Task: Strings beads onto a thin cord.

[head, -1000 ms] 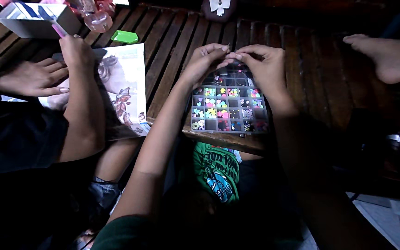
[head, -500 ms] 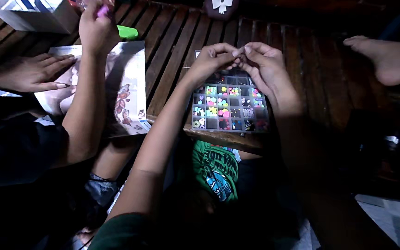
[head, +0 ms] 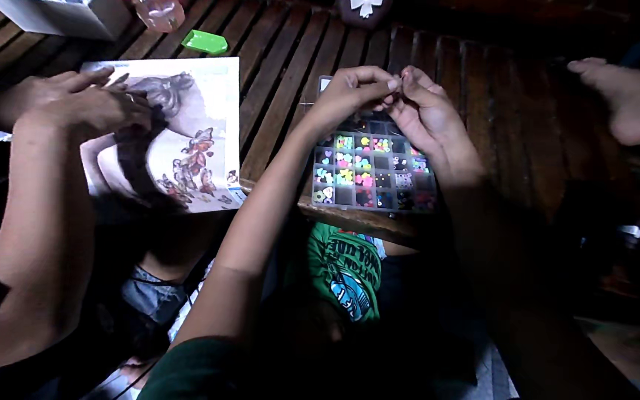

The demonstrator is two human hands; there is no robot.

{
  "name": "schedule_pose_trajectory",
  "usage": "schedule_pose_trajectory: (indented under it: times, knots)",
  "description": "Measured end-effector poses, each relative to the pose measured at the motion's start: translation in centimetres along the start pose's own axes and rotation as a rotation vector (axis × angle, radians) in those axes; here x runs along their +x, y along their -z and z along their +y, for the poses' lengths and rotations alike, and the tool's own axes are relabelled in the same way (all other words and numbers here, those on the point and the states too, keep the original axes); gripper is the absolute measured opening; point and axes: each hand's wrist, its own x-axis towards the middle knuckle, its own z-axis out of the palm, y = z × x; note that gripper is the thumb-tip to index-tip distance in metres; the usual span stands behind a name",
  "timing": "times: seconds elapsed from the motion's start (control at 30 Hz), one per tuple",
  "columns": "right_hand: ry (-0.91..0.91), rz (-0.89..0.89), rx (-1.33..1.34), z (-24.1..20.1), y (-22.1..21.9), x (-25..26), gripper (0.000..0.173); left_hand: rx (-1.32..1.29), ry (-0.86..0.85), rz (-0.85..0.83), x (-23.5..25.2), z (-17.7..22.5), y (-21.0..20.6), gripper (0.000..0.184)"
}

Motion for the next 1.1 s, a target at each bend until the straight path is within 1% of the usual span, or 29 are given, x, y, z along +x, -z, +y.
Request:
schedule_pose_trajectory:
  times: [0.97, 1.1]
  knots:
    - [-0.021, -0.001, 0.02, -0.11, 0.01, 0.03, 0.021, -0.024, 0.005, -0.002, 0.13, 0.04, 0.09, 0.013]
    - [-0.021, -0.027, -0.014, -0.24, 0.17, 0.01, 0.023, -0.012, 0.018, 0.006, 0.15, 0.07, 0.08, 0.012]
